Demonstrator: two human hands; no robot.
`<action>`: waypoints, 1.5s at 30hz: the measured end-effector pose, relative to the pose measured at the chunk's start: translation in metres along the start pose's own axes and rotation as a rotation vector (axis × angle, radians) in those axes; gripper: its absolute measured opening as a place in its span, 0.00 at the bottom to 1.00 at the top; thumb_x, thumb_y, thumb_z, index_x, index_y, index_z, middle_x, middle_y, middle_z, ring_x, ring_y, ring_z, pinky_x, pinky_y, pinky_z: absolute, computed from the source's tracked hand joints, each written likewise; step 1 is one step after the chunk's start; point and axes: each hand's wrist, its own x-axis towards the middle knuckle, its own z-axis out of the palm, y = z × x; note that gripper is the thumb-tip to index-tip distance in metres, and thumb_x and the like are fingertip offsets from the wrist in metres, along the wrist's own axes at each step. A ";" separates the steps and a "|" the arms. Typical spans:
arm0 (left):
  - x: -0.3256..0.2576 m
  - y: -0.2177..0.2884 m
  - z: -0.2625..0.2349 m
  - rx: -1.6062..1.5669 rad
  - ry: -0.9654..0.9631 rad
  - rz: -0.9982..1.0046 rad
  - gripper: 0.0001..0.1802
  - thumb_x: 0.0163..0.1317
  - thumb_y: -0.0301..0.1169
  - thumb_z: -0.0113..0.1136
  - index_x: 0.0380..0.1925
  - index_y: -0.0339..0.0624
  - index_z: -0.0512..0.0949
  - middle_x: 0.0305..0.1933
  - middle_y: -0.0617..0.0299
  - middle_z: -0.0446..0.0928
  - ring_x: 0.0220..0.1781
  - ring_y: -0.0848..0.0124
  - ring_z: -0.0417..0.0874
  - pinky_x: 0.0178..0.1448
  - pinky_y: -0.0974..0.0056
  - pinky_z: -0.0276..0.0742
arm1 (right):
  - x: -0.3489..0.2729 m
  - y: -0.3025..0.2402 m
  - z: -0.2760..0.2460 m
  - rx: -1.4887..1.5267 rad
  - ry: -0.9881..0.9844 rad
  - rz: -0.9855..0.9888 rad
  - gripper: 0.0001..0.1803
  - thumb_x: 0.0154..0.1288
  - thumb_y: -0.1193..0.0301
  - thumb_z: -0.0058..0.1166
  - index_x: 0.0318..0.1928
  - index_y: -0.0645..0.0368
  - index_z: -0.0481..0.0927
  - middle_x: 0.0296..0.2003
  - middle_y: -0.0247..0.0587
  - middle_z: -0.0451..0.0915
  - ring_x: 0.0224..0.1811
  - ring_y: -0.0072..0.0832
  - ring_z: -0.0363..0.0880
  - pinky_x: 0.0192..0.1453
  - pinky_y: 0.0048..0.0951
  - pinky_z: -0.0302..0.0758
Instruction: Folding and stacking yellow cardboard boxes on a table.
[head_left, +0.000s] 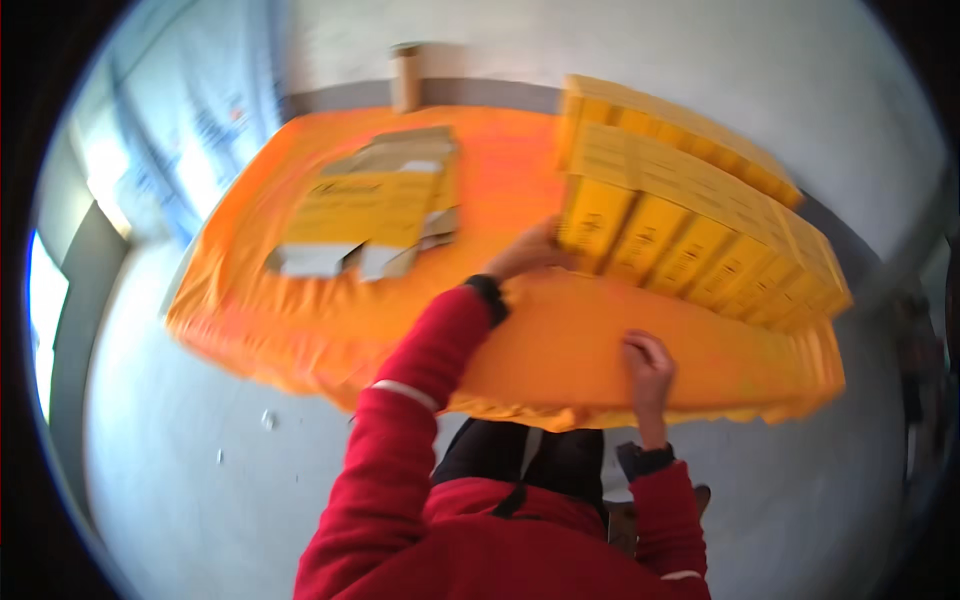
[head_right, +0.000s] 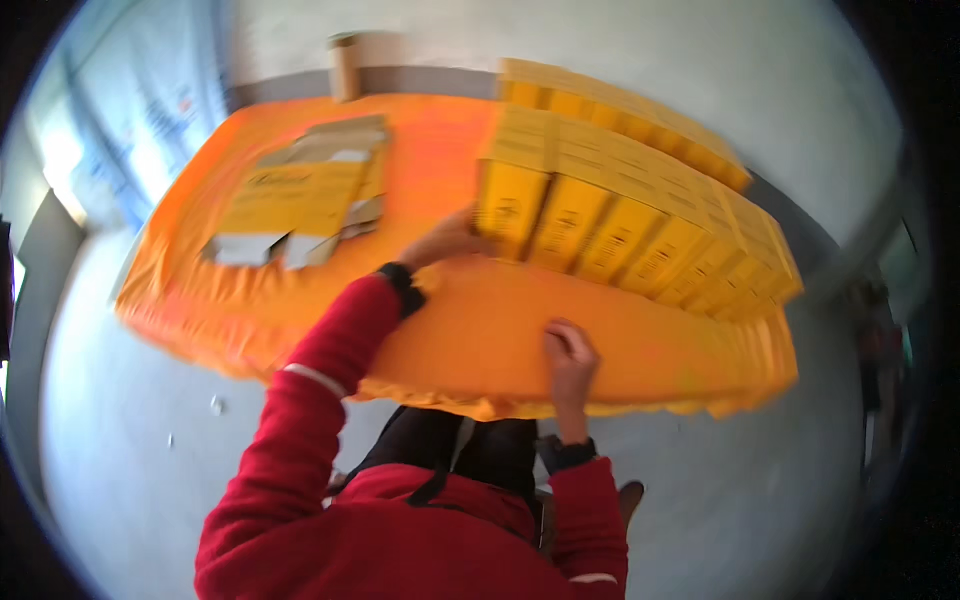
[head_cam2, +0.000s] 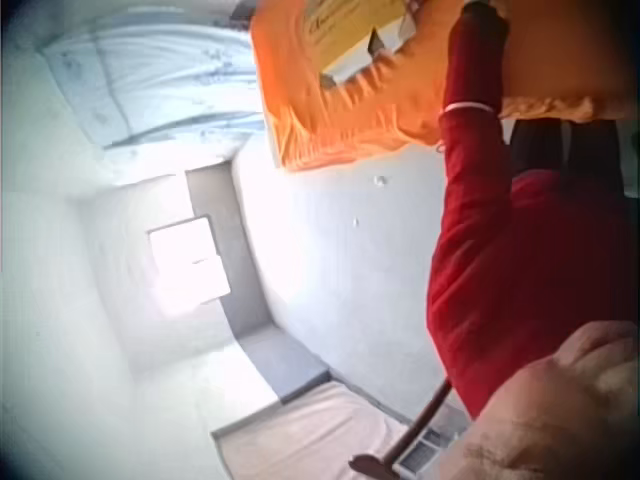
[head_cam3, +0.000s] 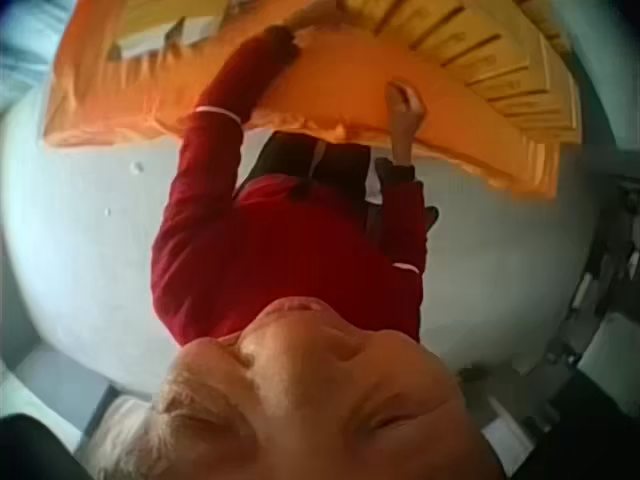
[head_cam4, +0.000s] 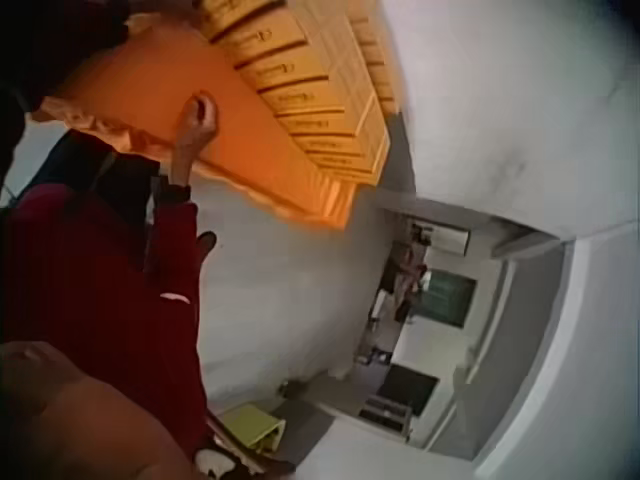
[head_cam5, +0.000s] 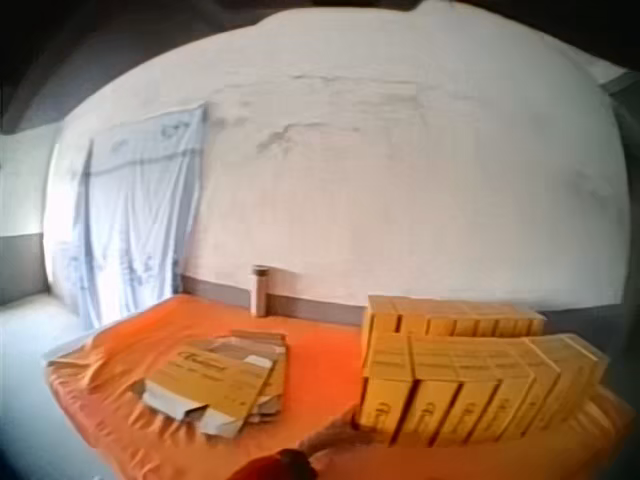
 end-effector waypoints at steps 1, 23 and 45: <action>-0.004 0.012 0.002 0.049 0.067 -0.055 0.29 0.50 0.22 0.70 0.54 0.40 0.72 0.44 0.63 0.80 0.42 0.72 0.80 0.42 0.66 0.81 | -0.001 -0.005 0.000 0.023 -0.010 0.027 0.05 0.63 0.78 0.56 0.37 0.68 0.81 0.43 0.40 0.83 0.47 0.26 0.79 0.54 0.26 0.74; -0.009 -0.017 -0.019 0.096 0.123 -0.096 0.35 0.48 0.27 0.72 0.58 0.41 0.69 0.41 0.61 0.81 0.39 0.73 0.81 0.41 0.65 0.79 | -0.001 -0.020 0.014 0.064 -0.051 0.086 0.04 0.62 0.82 0.55 0.37 0.70 0.80 0.45 0.42 0.82 0.47 0.26 0.79 0.54 0.25 0.74; -0.013 0.015 -0.012 0.097 0.141 -0.195 0.31 0.55 0.24 0.67 0.60 0.41 0.69 0.49 0.63 0.79 0.46 0.74 0.79 0.47 0.67 0.76 | 0.055 -0.033 -0.095 0.136 0.014 0.305 0.10 0.63 0.76 0.55 0.45 0.64 0.82 0.40 0.37 0.81 0.43 0.24 0.81 0.47 0.27 0.80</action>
